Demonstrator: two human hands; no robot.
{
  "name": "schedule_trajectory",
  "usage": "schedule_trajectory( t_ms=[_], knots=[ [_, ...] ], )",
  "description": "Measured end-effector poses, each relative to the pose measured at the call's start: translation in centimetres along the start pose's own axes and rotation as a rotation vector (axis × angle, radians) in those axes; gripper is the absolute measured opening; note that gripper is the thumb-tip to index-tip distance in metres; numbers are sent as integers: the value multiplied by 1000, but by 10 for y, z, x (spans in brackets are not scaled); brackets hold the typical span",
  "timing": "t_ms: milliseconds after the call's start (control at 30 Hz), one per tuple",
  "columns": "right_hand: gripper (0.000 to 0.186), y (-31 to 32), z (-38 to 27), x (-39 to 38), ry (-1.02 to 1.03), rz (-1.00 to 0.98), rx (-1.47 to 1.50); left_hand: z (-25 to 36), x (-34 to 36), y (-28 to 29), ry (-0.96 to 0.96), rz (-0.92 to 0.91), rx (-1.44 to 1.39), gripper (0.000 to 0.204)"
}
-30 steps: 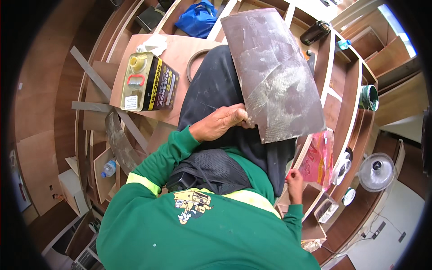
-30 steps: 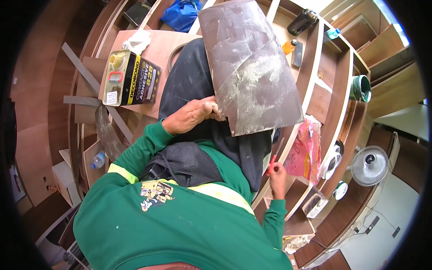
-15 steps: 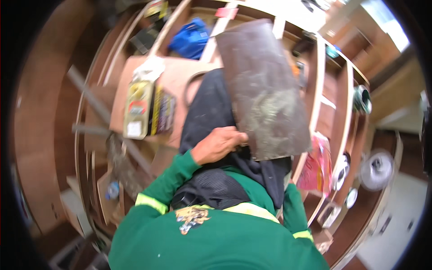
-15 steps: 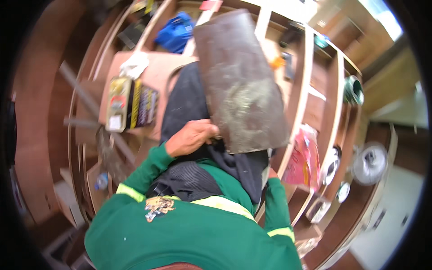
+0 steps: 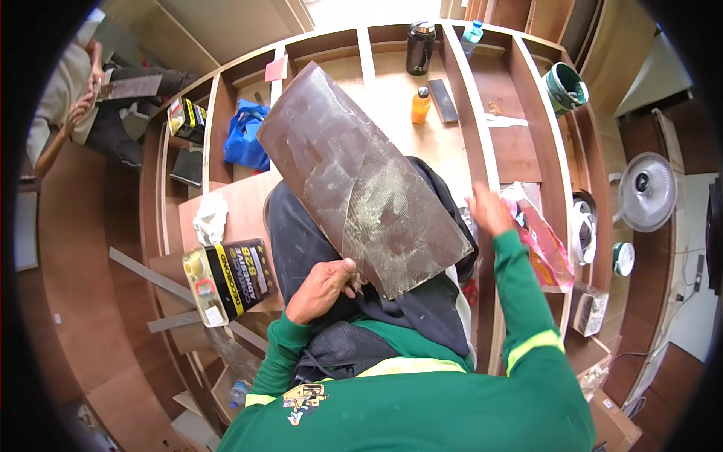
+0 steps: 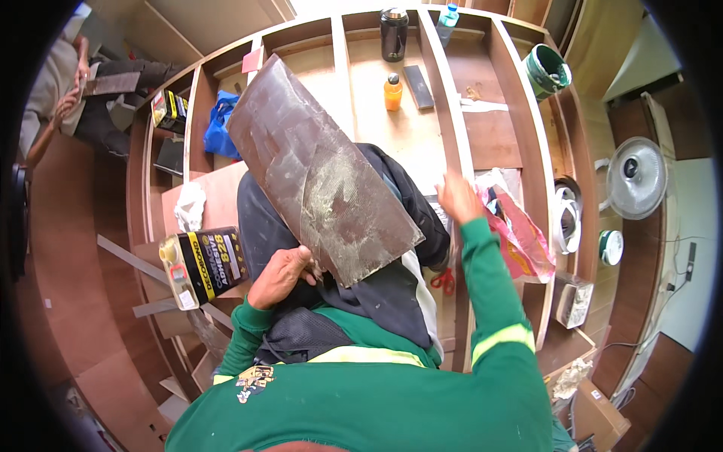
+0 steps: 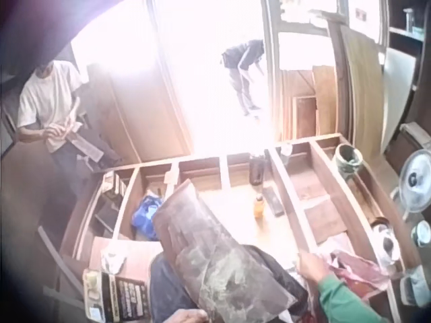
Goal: The person measures and marks a piece of dark, textured material using a metal ruler and pencil. They then use red-handled scissors to cut the material along the marked line. Finally, they place the cut piece into a wooden cabinet.
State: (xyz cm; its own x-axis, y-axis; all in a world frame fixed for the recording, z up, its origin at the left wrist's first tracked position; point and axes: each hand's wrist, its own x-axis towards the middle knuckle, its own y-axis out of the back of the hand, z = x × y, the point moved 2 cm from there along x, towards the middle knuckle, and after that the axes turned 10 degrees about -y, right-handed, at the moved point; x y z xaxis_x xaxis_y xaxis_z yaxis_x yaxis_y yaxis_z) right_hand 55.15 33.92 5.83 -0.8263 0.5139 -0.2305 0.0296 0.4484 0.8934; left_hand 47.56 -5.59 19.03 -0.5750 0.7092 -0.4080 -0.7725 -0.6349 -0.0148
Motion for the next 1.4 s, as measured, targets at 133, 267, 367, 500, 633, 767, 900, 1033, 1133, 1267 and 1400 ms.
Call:
schedule_trajectory(
  t_ms=[133, 267, 367, 500, 633, 767, 900, 1033, 1133, 1267, 1400],
  knots=[
    [49, -31, -44, 138, 13, 126, 180, -1, -2, 0, 141, -27, -47, 42],
    [64, -108, -8, 270, -67, 352, -63, -4, 0, 8, 218, -113, -182, 48],
    [60, -140, -20, 296, -208, 369, -233, -11, -8, 9, 241, -213, -335, 54],
    [61, -129, -17, 306, -265, 266, -337, -10, -1, -6, 254, -350, -351, 62],
    [62, -117, -27, 285, -454, -105, -298, -5, 7, -7, 239, -317, -341, 70],
    [49, -114, 20, 245, -591, -191, 176, -14, 17, 6, 138, -189, -287, 70],
    [25, -41, -5, 135, -493, -413, 1269, -3, 8, 2, 77, -75, -503, 52],
    [40, 37, -30, 18, -382, -258, 1539, -8, -3, -23, -127, -61, -662, 52],
    [43, 69, -47, -44, -317, -298, 1623, -9, -8, -39, -145, -191, -664, 49],
    [43, 93, -89, -95, -311, -359, 1848, 22, 3, -32, -150, -654, -194, 56],
    [63, 108, -126, -108, -196, -334, 1771, 92, -15, -29, -294, -874, 630, 71]
  ],
)
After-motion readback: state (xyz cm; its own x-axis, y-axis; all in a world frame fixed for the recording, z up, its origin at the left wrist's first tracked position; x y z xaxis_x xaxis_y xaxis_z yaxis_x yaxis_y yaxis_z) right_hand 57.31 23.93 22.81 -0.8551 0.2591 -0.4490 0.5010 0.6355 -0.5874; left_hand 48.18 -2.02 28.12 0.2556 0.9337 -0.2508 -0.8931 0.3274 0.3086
